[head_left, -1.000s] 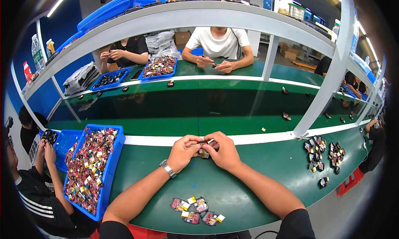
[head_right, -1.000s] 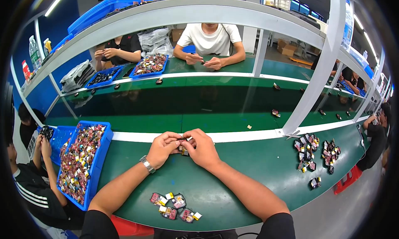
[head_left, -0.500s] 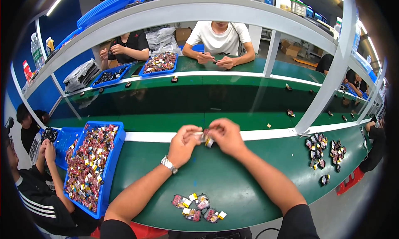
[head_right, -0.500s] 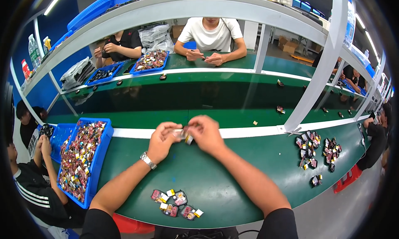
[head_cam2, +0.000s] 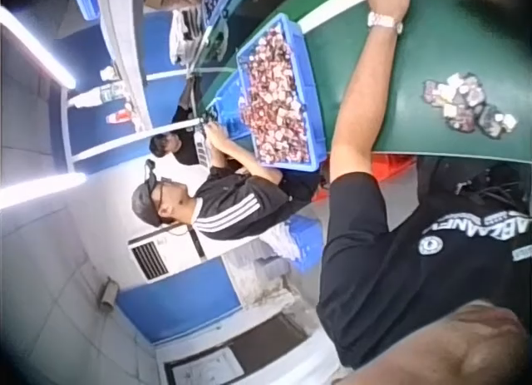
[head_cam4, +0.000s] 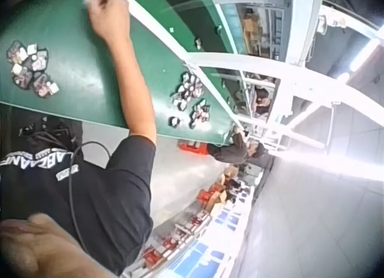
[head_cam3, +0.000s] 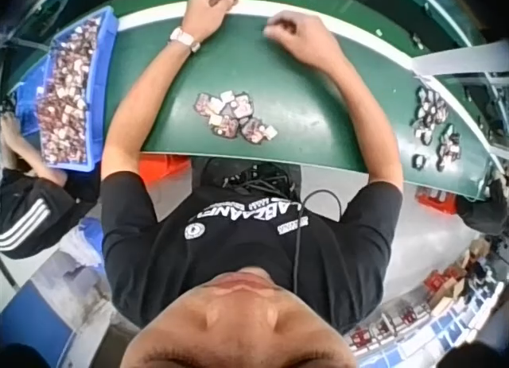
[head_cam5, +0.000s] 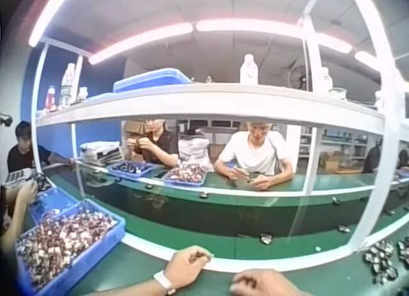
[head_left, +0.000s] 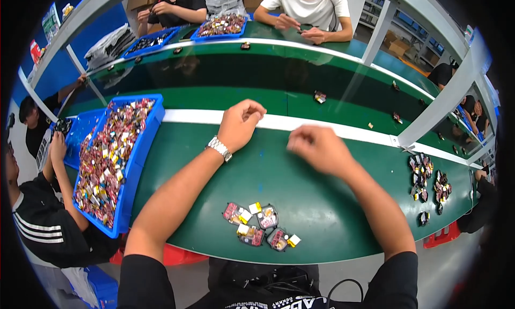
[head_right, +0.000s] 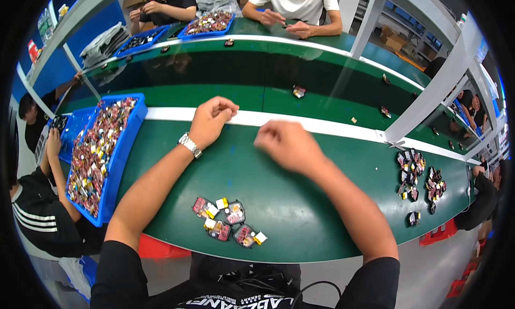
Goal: The person is sitting at a workbench assembling small plastic or electronic components from a pile in front of them, joining two pieces together and placing the finished unit aside.
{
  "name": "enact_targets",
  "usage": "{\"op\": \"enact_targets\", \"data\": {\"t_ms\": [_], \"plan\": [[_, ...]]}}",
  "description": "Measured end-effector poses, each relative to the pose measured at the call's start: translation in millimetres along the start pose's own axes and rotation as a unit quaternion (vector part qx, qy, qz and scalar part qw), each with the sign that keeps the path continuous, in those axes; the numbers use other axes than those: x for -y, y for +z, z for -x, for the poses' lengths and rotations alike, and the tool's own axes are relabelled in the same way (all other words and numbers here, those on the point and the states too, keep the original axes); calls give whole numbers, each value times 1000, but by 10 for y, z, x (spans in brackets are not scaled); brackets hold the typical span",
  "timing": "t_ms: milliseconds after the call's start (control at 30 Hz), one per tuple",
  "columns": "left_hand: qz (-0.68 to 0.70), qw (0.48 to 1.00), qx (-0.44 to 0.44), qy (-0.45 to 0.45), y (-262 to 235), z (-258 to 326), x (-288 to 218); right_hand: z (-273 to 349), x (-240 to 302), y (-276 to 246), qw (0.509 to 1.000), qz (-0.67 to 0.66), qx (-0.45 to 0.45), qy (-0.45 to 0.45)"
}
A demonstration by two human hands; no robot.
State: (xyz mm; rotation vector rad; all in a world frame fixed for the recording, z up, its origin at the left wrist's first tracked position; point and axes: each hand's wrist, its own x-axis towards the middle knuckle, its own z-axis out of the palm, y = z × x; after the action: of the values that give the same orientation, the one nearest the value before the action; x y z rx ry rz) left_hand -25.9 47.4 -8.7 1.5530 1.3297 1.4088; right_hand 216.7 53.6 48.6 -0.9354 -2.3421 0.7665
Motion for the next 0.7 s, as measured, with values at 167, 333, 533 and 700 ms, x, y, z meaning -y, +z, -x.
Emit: {"op": "enact_targets", "data": {"t_ms": [167,333,533,700], "plan": [[-79,996,17,28,103,56,-138,736,616,282,985,4,170,13],[-100,992,60,38,100,192,-273,795,711,371,981,-9,195,14],[-46,978,186,-77,-56,401,-500,408,519,305,975,-134,155,85],[-97,977,190,-28,-90,418,-389,71,127,304,997,-35,47,48]]}}
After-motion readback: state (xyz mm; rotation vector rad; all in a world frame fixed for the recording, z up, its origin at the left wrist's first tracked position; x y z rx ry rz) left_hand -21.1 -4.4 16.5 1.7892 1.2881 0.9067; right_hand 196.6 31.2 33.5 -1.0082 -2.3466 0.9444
